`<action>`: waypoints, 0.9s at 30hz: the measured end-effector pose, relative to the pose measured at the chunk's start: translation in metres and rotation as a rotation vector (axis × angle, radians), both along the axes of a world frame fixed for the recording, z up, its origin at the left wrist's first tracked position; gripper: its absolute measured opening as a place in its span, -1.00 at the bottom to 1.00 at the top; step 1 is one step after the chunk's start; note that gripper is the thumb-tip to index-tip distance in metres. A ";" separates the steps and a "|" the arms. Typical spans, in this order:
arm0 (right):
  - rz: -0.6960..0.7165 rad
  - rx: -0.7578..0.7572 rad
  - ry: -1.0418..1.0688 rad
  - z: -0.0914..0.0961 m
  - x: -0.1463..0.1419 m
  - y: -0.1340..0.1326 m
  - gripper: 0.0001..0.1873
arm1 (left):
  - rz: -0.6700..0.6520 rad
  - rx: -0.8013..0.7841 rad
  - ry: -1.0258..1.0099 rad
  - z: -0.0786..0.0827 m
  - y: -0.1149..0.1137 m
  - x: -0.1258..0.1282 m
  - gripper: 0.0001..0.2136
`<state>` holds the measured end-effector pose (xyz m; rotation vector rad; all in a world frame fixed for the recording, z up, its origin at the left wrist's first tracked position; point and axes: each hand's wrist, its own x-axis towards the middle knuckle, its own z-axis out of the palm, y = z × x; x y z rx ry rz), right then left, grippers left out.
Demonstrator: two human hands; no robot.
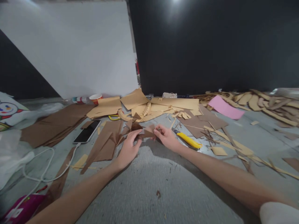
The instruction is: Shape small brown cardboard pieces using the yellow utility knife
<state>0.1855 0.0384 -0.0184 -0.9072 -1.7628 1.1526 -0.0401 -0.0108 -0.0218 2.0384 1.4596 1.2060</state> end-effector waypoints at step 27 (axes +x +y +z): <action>-0.014 0.185 -0.200 0.002 -0.002 -0.010 -0.55 | -0.073 -0.125 0.084 0.008 -0.012 0.001 -0.73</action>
